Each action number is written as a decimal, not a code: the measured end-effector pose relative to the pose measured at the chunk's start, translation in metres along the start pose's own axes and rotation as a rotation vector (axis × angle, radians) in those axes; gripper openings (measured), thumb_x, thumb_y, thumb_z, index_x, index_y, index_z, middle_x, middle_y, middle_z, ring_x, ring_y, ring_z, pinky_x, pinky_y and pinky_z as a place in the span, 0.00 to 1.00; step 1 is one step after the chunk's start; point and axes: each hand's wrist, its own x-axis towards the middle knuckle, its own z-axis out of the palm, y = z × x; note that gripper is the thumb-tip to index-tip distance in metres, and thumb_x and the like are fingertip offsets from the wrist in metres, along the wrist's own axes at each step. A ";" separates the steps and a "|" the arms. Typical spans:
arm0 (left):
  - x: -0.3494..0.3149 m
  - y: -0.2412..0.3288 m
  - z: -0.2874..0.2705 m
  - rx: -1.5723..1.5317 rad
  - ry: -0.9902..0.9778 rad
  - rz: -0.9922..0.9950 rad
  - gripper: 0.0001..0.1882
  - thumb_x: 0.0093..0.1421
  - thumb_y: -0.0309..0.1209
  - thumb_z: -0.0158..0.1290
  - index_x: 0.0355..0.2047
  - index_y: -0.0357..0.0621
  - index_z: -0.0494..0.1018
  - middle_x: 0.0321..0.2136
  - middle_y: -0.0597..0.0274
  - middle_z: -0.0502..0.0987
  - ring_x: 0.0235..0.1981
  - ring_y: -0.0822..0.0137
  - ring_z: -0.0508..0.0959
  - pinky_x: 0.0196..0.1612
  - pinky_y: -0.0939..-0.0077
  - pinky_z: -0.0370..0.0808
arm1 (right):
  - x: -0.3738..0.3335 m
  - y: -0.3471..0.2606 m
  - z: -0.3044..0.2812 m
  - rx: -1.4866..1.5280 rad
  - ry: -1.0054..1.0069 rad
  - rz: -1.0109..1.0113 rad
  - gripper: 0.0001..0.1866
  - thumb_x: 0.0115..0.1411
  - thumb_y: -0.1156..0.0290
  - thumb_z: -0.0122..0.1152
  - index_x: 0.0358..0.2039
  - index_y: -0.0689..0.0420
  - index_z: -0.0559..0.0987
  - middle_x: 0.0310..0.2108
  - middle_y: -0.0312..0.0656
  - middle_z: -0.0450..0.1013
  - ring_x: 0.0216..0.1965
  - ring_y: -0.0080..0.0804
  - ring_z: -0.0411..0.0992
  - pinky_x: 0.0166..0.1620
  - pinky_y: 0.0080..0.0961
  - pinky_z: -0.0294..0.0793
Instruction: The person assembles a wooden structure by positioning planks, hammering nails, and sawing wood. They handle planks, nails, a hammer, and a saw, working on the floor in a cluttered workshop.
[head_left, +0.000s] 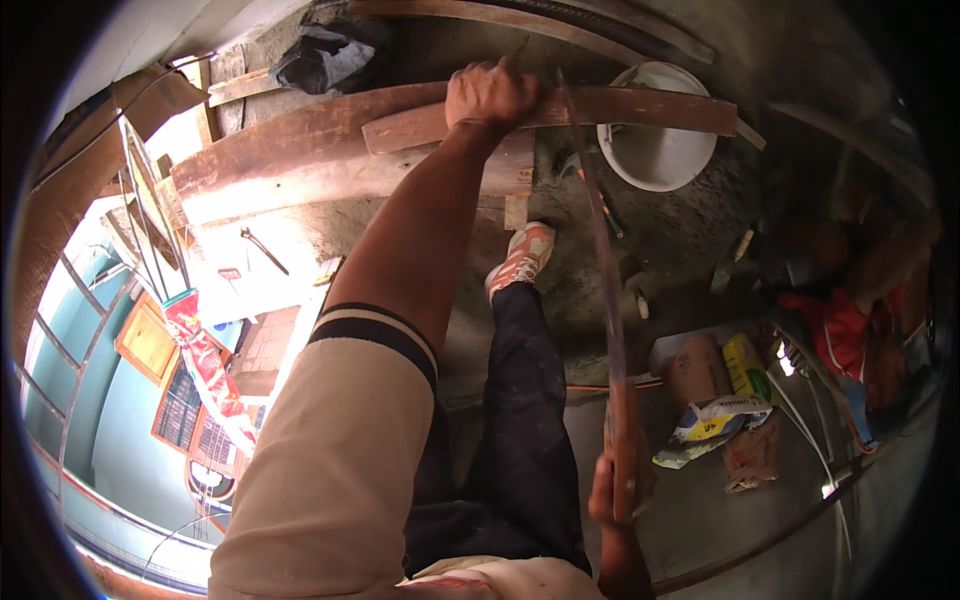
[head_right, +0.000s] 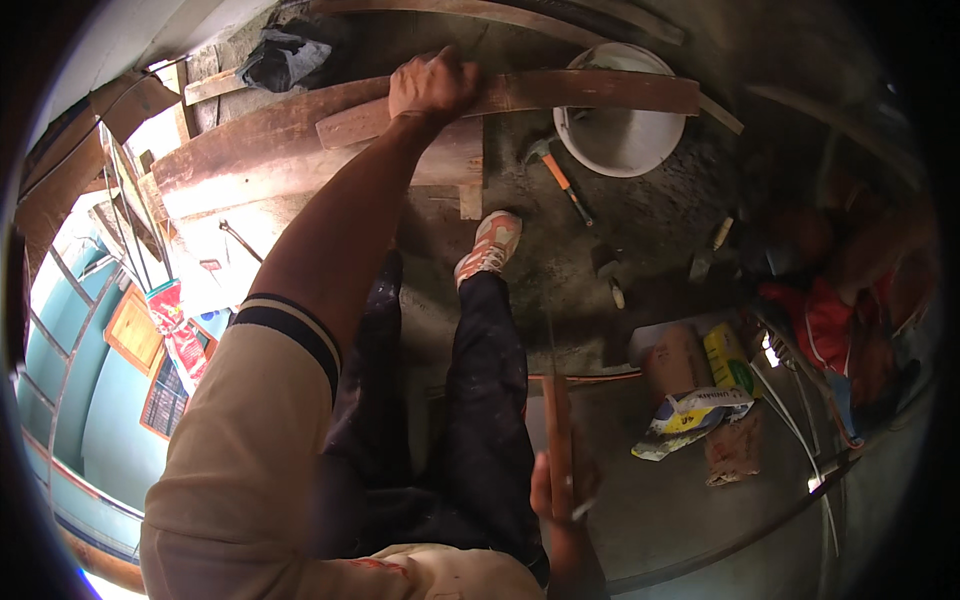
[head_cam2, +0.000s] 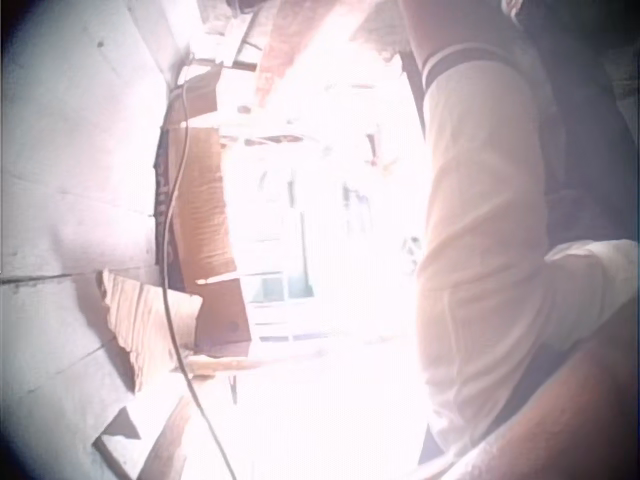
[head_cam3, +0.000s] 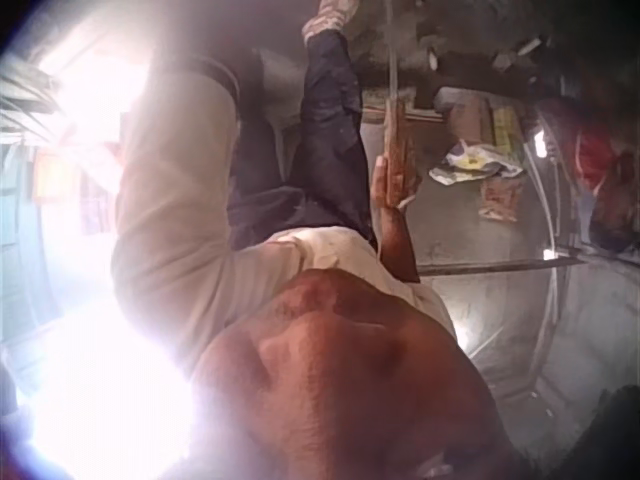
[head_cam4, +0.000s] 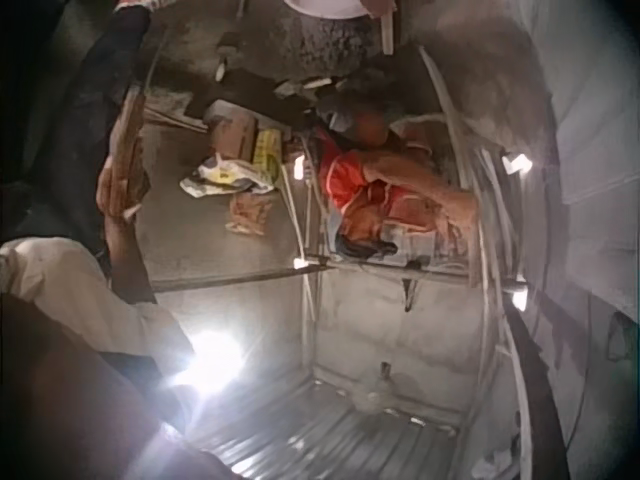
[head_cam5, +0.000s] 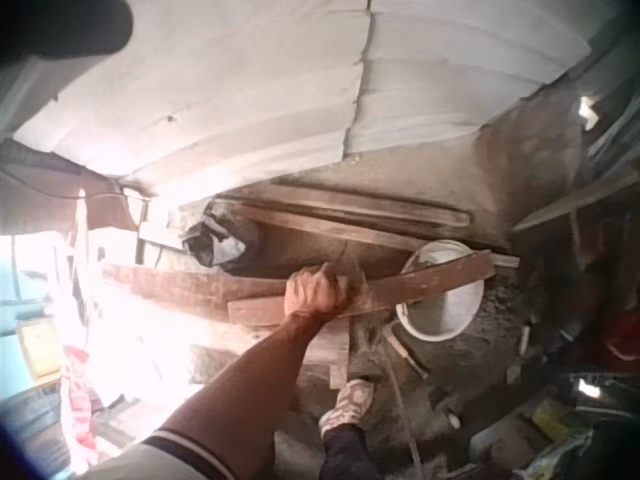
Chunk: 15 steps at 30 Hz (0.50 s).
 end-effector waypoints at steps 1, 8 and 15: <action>0.000 -0.002 0.001 0.005 0.025 0.018 0.24 0.65 0.51 0.49 0.45 0.46 0.83 0.40 0.37 0.85 0.48 0.38 0.84 0.56 0.45 0.77 | -0.003 -0.001 -0.002 0.070 0.003 0.020 0.25 0.74 0.72 0.57 0.67 0.70 0.72 0.62 0.63 0.75 0.60 0.55 0.79 0.59 0.45 0.81; 0.003 -0.001 -0.003 0.015 -0.070 -0.010 0.25 0.65 0.52 0.48 0.47 0.49 0.83 0.42 0.37 0.85 0.50 0.39 0.84 0.58 0.45 0.77 | 0.133 0.064 0.089 0.216 0.036 0.340 0.14 0.73 0.69 0.60 0.52 0.65 0.81 0.44 0.54 0.79 0.46 0.50 0.81 0.48 0.42 0.79; -0.003 0.001 -0.004 0.020 -0.059 -0.014 0.27 0.65 0.55 0.49 0.47 0.49 0.83 0.42 0.39 0.85 0.49 0.39 0.84 0.58 0.47 0.77 | 0.005 0.008 0.006 0.113 -0.044 0.077 0.26 0.73 0.71 0.58 0.67 0.72 0.71 0.66 0.64 0.71 0.66 0.58 0.74 0.66 0.47 0.75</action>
